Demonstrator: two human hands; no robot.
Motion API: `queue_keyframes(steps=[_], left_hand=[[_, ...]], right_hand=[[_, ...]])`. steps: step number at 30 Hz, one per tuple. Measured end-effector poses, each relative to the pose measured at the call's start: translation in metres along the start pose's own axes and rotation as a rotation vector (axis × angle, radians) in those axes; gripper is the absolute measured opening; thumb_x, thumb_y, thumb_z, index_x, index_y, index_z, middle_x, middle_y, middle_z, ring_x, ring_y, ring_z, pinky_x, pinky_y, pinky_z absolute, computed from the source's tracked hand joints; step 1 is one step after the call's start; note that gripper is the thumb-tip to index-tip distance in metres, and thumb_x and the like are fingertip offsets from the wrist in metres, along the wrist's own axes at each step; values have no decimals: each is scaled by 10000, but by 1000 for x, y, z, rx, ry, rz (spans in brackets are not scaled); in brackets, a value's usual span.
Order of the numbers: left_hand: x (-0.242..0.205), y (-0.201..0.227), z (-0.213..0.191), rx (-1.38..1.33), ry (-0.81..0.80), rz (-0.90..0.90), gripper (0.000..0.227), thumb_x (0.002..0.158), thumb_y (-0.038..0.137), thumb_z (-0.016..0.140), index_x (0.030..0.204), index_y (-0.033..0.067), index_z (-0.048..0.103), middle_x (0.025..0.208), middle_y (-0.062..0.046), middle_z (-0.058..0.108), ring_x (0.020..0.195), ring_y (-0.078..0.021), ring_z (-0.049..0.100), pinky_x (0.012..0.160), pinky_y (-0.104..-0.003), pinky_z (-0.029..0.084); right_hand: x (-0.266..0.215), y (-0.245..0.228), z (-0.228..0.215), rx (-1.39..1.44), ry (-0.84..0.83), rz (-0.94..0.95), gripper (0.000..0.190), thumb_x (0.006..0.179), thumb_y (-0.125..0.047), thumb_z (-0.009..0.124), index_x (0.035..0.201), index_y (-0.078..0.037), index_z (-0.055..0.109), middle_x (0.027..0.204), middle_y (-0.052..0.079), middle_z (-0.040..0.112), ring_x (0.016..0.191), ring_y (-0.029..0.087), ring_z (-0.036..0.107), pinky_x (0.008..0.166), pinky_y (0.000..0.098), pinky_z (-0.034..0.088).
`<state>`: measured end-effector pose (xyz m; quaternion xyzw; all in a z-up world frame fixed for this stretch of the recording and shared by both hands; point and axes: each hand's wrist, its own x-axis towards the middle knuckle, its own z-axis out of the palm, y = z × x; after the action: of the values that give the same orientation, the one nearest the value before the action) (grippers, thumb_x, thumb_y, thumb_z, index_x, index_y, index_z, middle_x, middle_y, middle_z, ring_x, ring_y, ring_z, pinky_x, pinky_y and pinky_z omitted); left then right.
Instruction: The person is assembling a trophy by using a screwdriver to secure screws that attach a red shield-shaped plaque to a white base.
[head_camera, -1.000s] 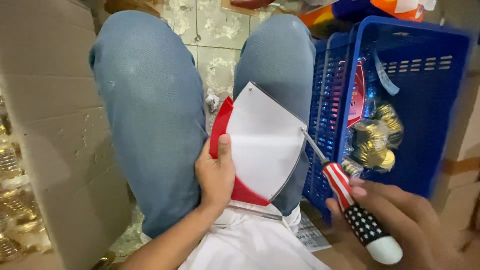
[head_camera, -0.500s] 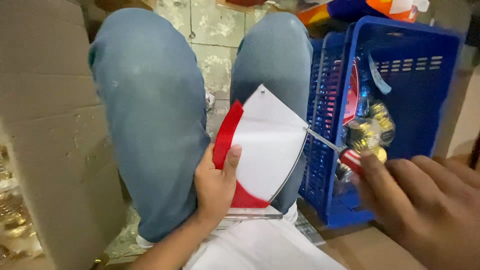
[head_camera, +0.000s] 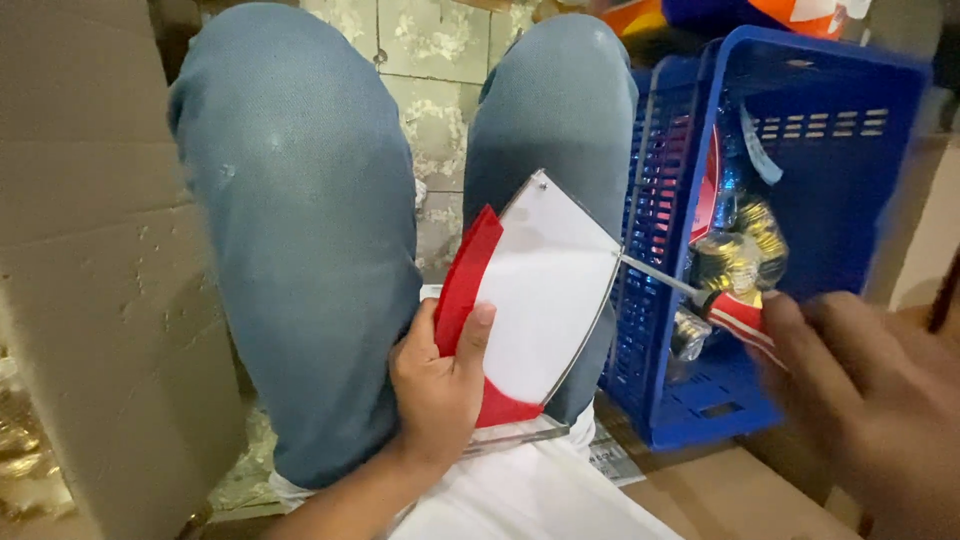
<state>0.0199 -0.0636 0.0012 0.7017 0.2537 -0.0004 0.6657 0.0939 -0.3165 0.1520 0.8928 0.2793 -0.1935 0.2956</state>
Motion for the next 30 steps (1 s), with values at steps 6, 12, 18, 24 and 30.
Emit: queue_keyframes(steps=[6,12,18,24,30], left_hand=[[-1,-1,0,22,-47,22,229,981,252,648,880,53,598,598,8,574,455,-98,459,438,-241,392],[-1,3,0,66,-15,28,244,960,247,678,858,37,606,603,-16,609,457,-122,475,454,-259,412],[-1,6,-3,64,-36,41,223,951,232,691,885,33,616,623,-14,617,467,-124,494,459,-259,423],[-2,11,-4,208,-33,42,446,748,253,885,989,-10,617,783,-127,763,505,-231,704,458,-293,581],[-9,21,-5,259,-75,72,478,807,253,826,1090,-43,580,938,-200,774,592,-280,749,500,-308,622]], right_hand=[[52,10,-27,247,-662,398,249,920,-534,622,915,-331,766,586,-69,820,380,72,654,465,182,490],[40,14,-17,743,-298,476,503,607,-66,918,1018,-81,627,654,111,791,393,222,745,390,326,595],[14,4,-4,442,-50,205,396,776,-36,785,1162,-70,699,1041,99,690,712,192,740,640,337,642],[13,21,13,147,51,-167,458,840,-231,712,1262,-70,636,1059,140,719,716,199,737,581,321,623],[31,12,0,79,-58,-28,392,866,-296,711,1224,-149,653,983,43,716,596,113,732,528,258,615]])
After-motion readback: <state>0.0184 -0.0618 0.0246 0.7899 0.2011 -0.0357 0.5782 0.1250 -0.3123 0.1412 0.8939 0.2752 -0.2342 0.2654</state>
